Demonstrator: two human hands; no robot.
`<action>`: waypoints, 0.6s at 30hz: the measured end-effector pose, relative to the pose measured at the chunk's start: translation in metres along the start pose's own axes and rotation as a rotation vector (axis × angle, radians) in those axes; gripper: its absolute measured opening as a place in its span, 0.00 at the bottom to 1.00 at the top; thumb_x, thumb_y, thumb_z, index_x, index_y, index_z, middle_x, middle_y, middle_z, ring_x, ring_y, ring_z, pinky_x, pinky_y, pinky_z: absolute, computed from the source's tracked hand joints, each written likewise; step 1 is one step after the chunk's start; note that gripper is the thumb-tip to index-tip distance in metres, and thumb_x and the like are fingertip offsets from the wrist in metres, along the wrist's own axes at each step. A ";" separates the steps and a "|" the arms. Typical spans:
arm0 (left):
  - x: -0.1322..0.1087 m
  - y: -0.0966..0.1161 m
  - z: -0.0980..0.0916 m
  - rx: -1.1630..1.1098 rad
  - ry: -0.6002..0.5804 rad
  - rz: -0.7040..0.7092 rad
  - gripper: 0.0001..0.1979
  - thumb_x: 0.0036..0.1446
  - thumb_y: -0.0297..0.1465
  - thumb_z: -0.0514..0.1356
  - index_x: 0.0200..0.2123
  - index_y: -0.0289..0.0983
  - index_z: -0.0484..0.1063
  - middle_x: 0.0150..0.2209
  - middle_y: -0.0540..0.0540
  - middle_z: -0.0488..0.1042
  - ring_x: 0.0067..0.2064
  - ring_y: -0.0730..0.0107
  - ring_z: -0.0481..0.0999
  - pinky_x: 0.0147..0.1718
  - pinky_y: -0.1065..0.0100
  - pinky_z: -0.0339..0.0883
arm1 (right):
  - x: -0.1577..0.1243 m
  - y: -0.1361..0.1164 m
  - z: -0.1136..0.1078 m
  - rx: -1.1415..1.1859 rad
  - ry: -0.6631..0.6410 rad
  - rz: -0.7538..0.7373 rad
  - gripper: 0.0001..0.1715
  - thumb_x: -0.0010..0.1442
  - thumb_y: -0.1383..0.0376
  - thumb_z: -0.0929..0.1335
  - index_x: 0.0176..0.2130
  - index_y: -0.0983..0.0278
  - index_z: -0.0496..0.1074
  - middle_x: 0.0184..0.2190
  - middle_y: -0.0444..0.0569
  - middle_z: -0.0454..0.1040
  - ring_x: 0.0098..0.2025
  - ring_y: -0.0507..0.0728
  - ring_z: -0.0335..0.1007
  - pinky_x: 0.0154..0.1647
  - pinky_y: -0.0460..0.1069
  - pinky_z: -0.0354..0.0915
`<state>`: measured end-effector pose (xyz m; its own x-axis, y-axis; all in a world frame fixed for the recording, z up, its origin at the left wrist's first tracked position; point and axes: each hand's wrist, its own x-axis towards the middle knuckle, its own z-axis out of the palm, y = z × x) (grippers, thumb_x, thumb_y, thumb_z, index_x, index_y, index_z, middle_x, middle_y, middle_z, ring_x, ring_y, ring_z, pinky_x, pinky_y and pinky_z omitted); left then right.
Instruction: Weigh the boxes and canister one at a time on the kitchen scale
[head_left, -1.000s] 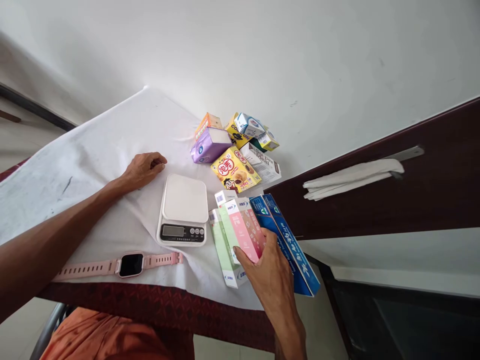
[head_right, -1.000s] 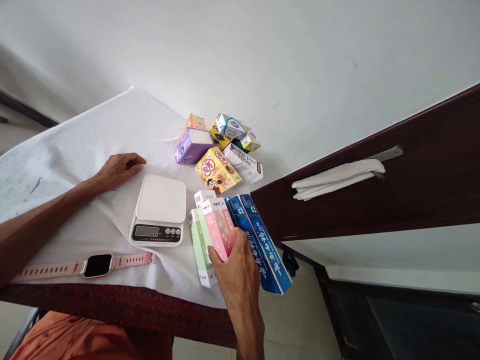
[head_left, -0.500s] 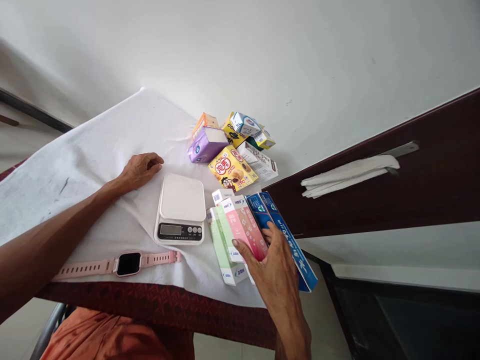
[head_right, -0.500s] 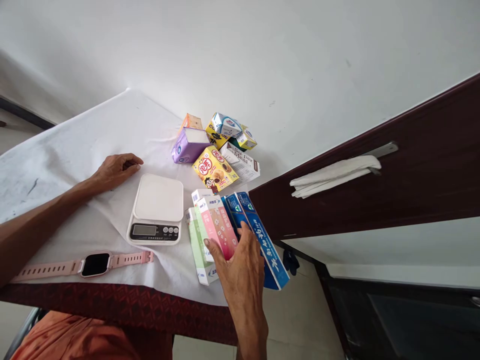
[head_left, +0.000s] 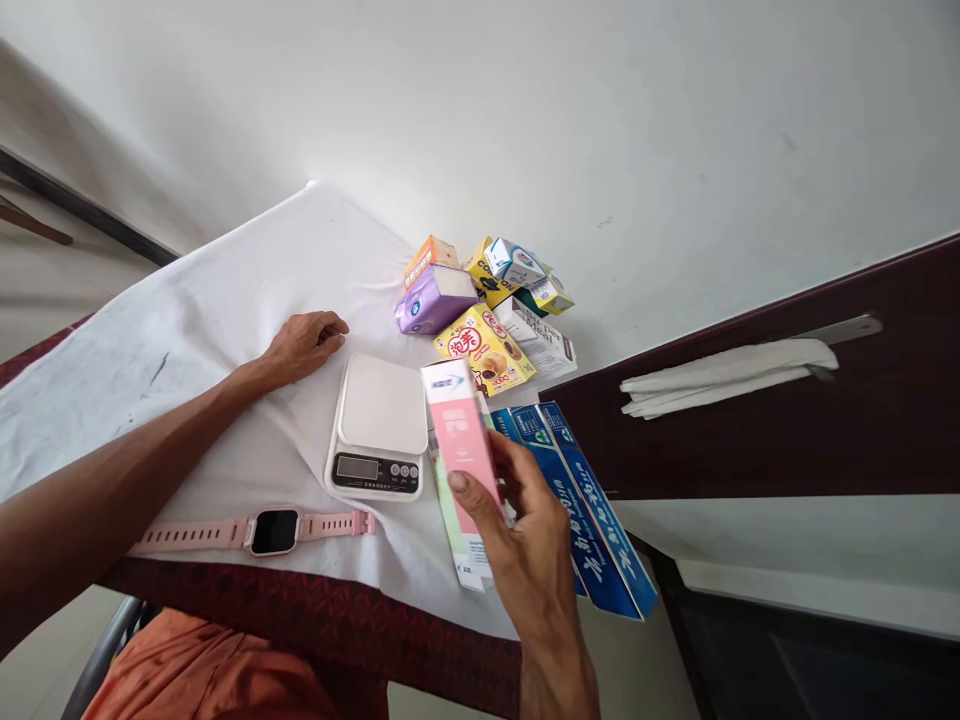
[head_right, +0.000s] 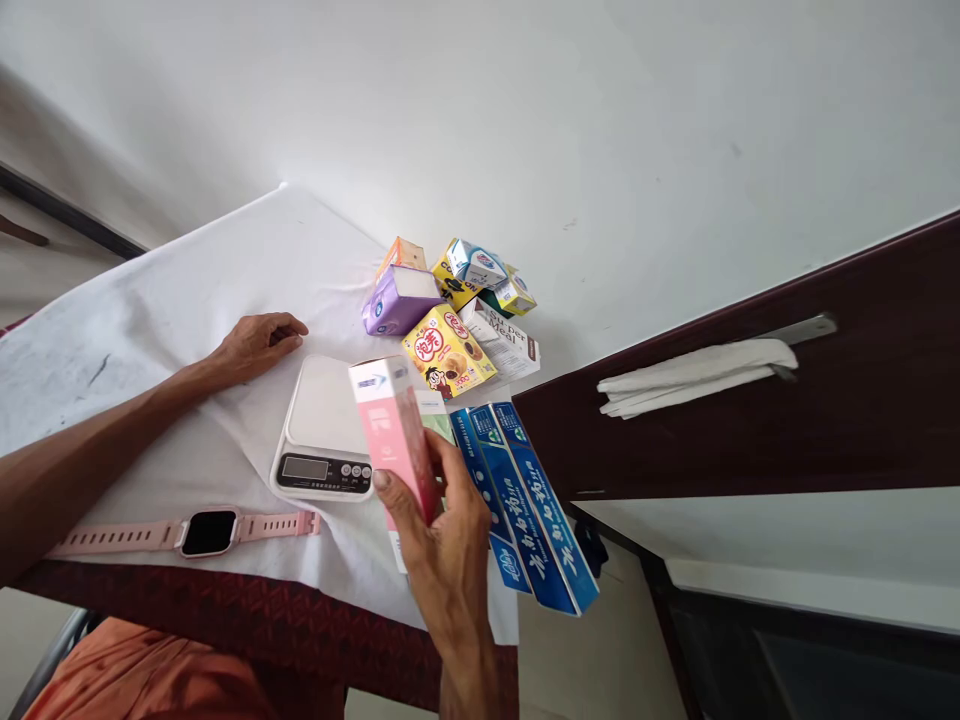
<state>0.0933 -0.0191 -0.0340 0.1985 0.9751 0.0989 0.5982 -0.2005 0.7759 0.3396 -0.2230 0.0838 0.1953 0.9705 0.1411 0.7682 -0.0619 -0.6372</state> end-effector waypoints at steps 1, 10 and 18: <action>0.001 -0.001 0.001 0.000 0.000 0.005 0.16 0.58 0.35 0.56 0.46 0.38 0.78 0.41 0.45 0.82 0.41 0.61 0.80 0.44 0.63 0.71 | 0.001 -0.004 0.006 -0.013 -0.003 -0.034 0.35 0.61 0.44 0.71 0.59 0.60 0.72 0.56 0.56 0.78 0.54 0.66 0.76 0.53 0.60 0.71; 0.003 -0.005 0.004 -0.004 -0.019 0.040 0.16 0.59 0.35 0.56 0.46 0.38 0.77 0.38 0.45 0.81 0.40 0.61 0.79 0.41 0.64 0.72 | 0.006 -0.003 0.069 -0.164 -0.026 -0.300 0.34 0.65 0.49 0.70 0.62 0.65 0.66 0.54 0.60 0.76 0.55 0.66 0.74 0.54 0.60 0.72; 0.002 -0.005 0.006 0.026 -0.003 0.057 0.16 0.59 0.34 0.55 0.46 0.39 0.77 0.39 0.45 0.82 0.41 0.61 0.80 0.43 0.63 0.71 | 0.010 -0.004 0.088 -0.310 -0.075 -0.378 0.32 0.65 0.53 0.70 0.62 0.64 0.64 0.50 0.58 0.75 0.52 0.67 0.72 0.52 0.62 0.71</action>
<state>0.0951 -0.0165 -0.0416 0.2349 0.9618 0.1403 0.6060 -0.2578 0.7526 0.2841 -0.1929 0.0209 -0.1679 0.9518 0.2565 0.9243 0.2425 -0.2948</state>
